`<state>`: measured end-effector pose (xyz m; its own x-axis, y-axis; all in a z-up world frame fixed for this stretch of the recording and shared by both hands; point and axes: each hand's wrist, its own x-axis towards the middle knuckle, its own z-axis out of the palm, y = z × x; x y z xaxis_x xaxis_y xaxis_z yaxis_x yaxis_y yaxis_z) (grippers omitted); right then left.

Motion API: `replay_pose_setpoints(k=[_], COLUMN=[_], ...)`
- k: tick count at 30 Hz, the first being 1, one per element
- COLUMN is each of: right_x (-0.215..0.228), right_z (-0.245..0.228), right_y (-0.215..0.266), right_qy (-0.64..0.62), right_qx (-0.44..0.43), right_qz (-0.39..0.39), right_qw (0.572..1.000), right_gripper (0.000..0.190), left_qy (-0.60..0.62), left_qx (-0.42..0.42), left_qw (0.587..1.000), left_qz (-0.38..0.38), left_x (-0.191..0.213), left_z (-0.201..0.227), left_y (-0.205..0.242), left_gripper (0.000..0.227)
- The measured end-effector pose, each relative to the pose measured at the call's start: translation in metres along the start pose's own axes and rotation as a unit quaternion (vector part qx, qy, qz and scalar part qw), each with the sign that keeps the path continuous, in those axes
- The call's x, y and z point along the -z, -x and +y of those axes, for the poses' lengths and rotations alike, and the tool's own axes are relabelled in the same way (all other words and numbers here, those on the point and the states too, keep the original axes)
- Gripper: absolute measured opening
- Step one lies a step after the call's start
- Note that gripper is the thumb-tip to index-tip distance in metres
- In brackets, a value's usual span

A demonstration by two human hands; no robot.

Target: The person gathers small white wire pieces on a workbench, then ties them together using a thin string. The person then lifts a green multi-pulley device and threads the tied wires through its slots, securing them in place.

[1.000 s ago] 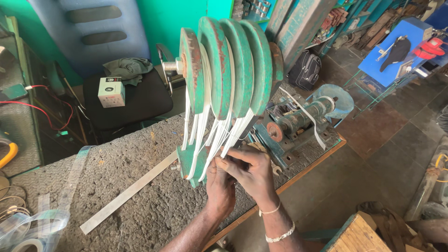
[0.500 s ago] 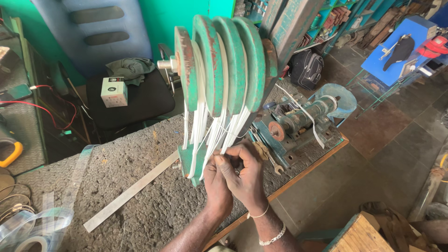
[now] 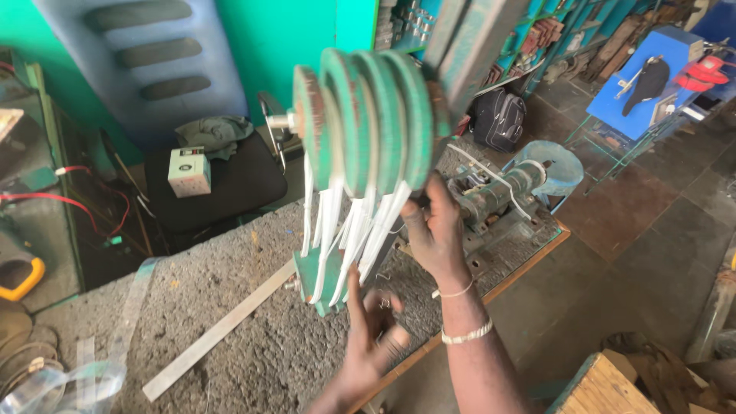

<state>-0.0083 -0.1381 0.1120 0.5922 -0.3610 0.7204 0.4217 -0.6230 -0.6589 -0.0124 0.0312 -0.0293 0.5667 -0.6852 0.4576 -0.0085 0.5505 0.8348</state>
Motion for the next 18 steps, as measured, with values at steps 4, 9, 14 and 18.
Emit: replay_pose_setpoints(k=[4,9,14,18], right_x=[-0.004,0.001,-0.002,-0.013], right_z=[0.006,0.034,0.114,0.179], right_y=[0.004,0.025,0.096,0.160], right_qy=[0.017,-0.121,0.123,0.314], right_qx=[-0.010,-0.061,-0.251,-0.257], right_qz=[0.000,0.005,-0.065,-0.155], right_qw=[1.000,0.991,0.958,0.901], right_gripper=[0.051,0.057,0.016,0.008], left_qy=[-0.104,0.211,0.326,0.257], left_qx=[0.066,0.123,0.100,0.106], left_qw=[0.992,0.961,0.929,0.943], left_qz=[-0.004,0.129,0.147,0.180], left_x=[-0.014,-0.019,-0.007,-0.007], left_z=[0.007,0.002,-0.002,-0.003], left_y=[-0.001,-0.052,-0.059,-0.060], left_gripper=[0.116,0.072,0.039,0.033])
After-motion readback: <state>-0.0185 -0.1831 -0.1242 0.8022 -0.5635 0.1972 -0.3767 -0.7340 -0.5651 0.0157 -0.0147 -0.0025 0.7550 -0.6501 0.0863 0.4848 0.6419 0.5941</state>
